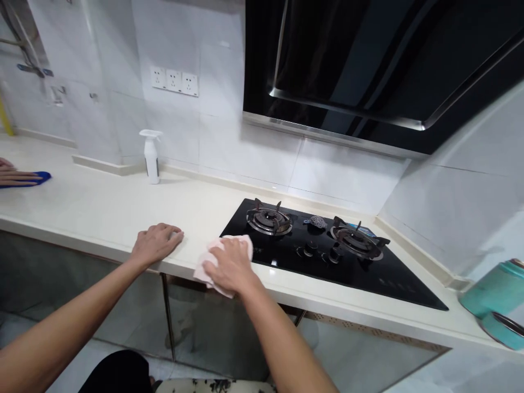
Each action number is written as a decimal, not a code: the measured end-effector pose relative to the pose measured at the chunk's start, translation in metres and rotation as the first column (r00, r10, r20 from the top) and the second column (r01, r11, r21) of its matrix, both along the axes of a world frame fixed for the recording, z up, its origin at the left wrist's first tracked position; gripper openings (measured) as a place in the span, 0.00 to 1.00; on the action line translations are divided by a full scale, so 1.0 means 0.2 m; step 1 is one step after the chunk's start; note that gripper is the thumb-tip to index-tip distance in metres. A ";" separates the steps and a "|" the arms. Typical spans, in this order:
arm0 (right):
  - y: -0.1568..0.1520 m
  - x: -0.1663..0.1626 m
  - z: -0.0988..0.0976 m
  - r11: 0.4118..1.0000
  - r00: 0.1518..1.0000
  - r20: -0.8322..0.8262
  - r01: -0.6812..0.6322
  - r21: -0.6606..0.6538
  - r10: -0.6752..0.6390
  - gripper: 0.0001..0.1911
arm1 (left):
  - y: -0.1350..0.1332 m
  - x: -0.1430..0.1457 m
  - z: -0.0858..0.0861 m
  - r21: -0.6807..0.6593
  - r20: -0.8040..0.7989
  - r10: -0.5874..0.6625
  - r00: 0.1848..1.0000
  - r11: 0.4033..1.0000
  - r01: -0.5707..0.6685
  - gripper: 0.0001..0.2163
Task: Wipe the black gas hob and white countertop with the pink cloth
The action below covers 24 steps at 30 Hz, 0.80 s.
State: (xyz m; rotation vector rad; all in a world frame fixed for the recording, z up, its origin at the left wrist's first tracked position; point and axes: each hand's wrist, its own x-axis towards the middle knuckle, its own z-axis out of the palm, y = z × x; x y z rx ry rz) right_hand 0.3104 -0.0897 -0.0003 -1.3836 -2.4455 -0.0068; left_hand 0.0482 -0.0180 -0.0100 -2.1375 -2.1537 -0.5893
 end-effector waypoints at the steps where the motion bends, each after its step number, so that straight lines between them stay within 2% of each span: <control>1: 0.05 -0.10 0.01 0.998 0.999 0.008 -0.054 -0.017 0.054 0.27 | 0.00 0.00 0.00 -0.005 0.005 0.004 1.000 1.000 -0.004 0.27; 3: 0.12 -0.26 0.03 0.990 0.990 0.027 -0.135 -0.031 0.136 0.27 | 0.00 -0.01 0.01 -0.012 0.007 0.011 1.000 1.000 -0.011 0.28; 5: 0.15 -0.34 0.03 0.988 0.988 0.025 -0.155 -0.021 0.156 0.27 | 0.01 -0.02 0.01 -0.016 -0.004 0.011 1.000 1.000 -0.011 0.28; 7: 0.14 -0.34 0.03 0.989 0.989 -0.004 -0.145 0.000 0.145 0.27 | 0.02 -0.02 0.01 -0.013 -0.010 0.009 1.000 1.000 -0.009 0.28; 10: 0.06 -0.21 0.01 0.986 0.984 -0.060 -0.164 0.026 0.165 0.26 | 0.02 -0.02 0.00 0.006 0.007 0.020 1.000 1.000 -0.021 0.27; 13: -0.04 0.02 -0.02 0.991 0.987 -0.107 -0.117 0.059 0.123 0.23 | 0.02 -0.02 -0.01 0.020 0.025 0.024 0.999 1.000 -0.024 0.25; 16: -0.16 0.32 -0.07 0.993 0.988 -0.143 0.072 0.090 -0.059 0.21 | 0.01 -0.02 0.00 0.021 0.039 0.020 0.999 1.000 -0.021 0.24; 18: -0.23 0.54 -0.12 0.969 0.968 -0.144 0.220 0.113 -0.204 0.20 | 0.01 -0.02 -0.01 0.021 0.046 0.020 0.999 1.000 -0.021 0.23; 20: -0.31 0.80 -0.16 0.918 0.924 -0.143 0.374 0.135 -0.356 0.23 | 0.01 -0.02 -0.01 0.026 0.050 0.025 0.998 0.999 -0.026 0.23; 24: -0.42 1.30 -0.24 0.754 0.765 -0.154 0.643 0.131 -0.626 0.32 | 0.01 -0.02 -0.03 0.040 0.062 0.023 0.998 0.999 -0.026 0.22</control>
